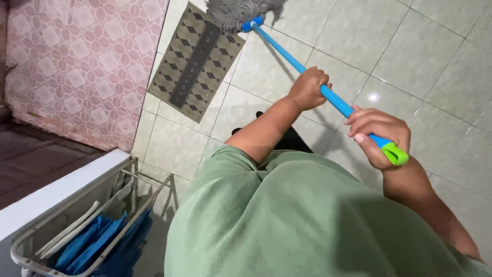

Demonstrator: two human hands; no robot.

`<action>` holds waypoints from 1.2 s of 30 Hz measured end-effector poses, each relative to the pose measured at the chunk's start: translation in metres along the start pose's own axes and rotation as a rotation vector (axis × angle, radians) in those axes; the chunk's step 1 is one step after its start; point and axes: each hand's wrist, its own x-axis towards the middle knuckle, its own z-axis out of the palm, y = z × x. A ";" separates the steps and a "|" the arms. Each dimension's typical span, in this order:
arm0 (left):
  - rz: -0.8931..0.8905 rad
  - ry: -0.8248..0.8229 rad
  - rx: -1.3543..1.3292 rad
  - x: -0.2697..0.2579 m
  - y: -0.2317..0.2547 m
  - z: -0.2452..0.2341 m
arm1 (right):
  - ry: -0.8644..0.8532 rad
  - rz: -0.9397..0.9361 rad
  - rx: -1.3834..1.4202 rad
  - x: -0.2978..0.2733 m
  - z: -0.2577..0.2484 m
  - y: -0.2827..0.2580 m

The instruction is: The person mops a tiled floor using a blue-handled mop with a gray head. They move the mop back and forth across the floor, covering different areas near a drying rack and a small mat.

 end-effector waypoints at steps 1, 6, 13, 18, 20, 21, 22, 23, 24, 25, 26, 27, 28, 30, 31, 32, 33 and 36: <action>-0.003 0.006 -0.043 0.001 -0.001 -0.003 | 0.009 -0.035 0.037 0.005 0.002 0.004; -0.085 0.103 0.028 0.055 -0.119 -0.032 | -0.095 -0.137 0.034 0.101 0.020 0.068; -0.609 -0.433 0.580 0.052 -0.185 -0.087 | -0.189 -0.297 0.143 0.112 0.083 0.128; -0.502 -0.657 0.794 -0.024 -0.125 0.013 | -0.086 -0.214 0.033 -0.022 0.063 0.111; -0.443 -0.648 0.715 -0.051 -0.075 0.048 | -0.037 -0.167 0.047 -0.073 0.033 0.077; -0.315 -0.580 0.535 -0.061 -0.033 0.056 | -0.029 -0.097 0.038 -0.101 0.015 0.058; -0.183 -0.509 0.353 -0.069 0.010 0.066 | -0.019 -0.027 0.025 -0.130 -0.005 0.038; -0.173 -0.506 0.357 -0.075 0.051 0.067 | -0.014 -0.034 0.019 -0.151 -0.021 0.008; -0.136 -0.547 0.176 -0.083 0.093 0.069 | -0.022 0.037 0.006 -0.174 -0.036 -0.022; -0.098 -0.589 -0.004 -0.091 0.135 0.071 | -0.030 0.107 -0.007 -0.198 -0.051 -0.052; -0.085 -0.591 -0.002 -0.108 0.159 0.093 | -0.020 0.104 -0.014 -0.221 -0.062 -0.064; -0.126 -0.621 -0.005 -0.125 0.182 0.115 | -0.046 0.101 -0.009 -0.245 -0.074 -0.076; -0.173 -0.654 -0.009 -0.147 0.205 0.138 | -0.072 0.103 -0.001 -0.271 -0.083 -0.087; -0.153 -0.682 0.000 -0.169 0.234 0.150 | -0.021 0.104 0.038 -0.312 -0.082 -0.099; -0.142 -0.703 0.009 -0.184 0.248 0.157 | 0.019 0.104 0.079 -0.333 -0.080 -0.104; -0.146 -0.706 0.007 -0.198 0.253 0.157 | 0.019 0.108 0.082 -0.349 -0.072 -0.100; -0.152 -0.704 0.057 -0.211 0.257 0.156 | 0.012 0.065 0.130 -0.364 -0.064 -0.096; -0.173 -0.726 0.166 -0.235 0.235 0.143 | 0.045 -0.010 0.106 -0.392 -0.029 -0.069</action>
